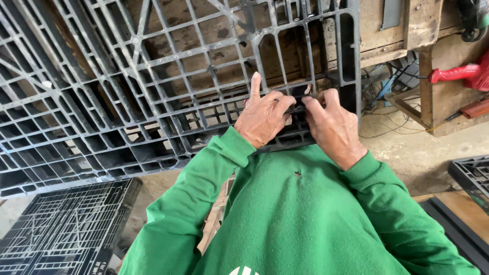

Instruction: The person uses an angle grinder to smooth the edges of a large black plastic crate. They then use a soldering iron to melt and smooth the interior grid structure of the crate, working on specific sections to remove rough edges.

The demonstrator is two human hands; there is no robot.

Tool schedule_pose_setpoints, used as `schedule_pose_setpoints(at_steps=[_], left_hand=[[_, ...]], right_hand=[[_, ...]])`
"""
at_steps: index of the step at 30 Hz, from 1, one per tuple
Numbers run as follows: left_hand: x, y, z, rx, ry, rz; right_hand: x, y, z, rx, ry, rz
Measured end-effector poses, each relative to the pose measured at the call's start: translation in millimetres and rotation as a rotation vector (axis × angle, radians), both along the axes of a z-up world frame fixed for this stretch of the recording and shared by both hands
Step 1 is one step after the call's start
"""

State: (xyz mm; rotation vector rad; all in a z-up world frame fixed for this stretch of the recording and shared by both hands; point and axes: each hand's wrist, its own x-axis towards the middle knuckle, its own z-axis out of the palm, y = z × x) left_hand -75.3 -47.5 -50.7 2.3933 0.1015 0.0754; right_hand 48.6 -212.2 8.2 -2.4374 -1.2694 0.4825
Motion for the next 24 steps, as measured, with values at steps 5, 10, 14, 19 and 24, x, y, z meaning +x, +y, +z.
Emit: schedule_pose_setpoints(at_steps=[5, 10, 14, 19, 24], left_hand=[[-2.8, 2.4, 1.7, 0.027, -0.03, -0.031], [-7.5, 2.0, -1.0, 0.005, -0.057, -0.054], [-7.8, 2.6, -9.5, 0.056, -0.102, -0.062], [-11.6, 2.3, -15.1, 0.103, -0.139, -0.075], [-8.3, 5.3, -3.1, 0.084, -0.155, -0.074]], right_hand=[[6.1, -3.8, -3.2, -0.018, -0.003, 0.078], [8.1, -5.6, -2.8, 0.085, 0.054, 0.073], [8.4, -4.2, -2.6, 0.08, 0.114, 0.032], [8.6, -2.4, -1.9, 0.08, 0.18, -0.007], [9.0, 0.6, -0.4, 0.069, 0.198, -0.019]])
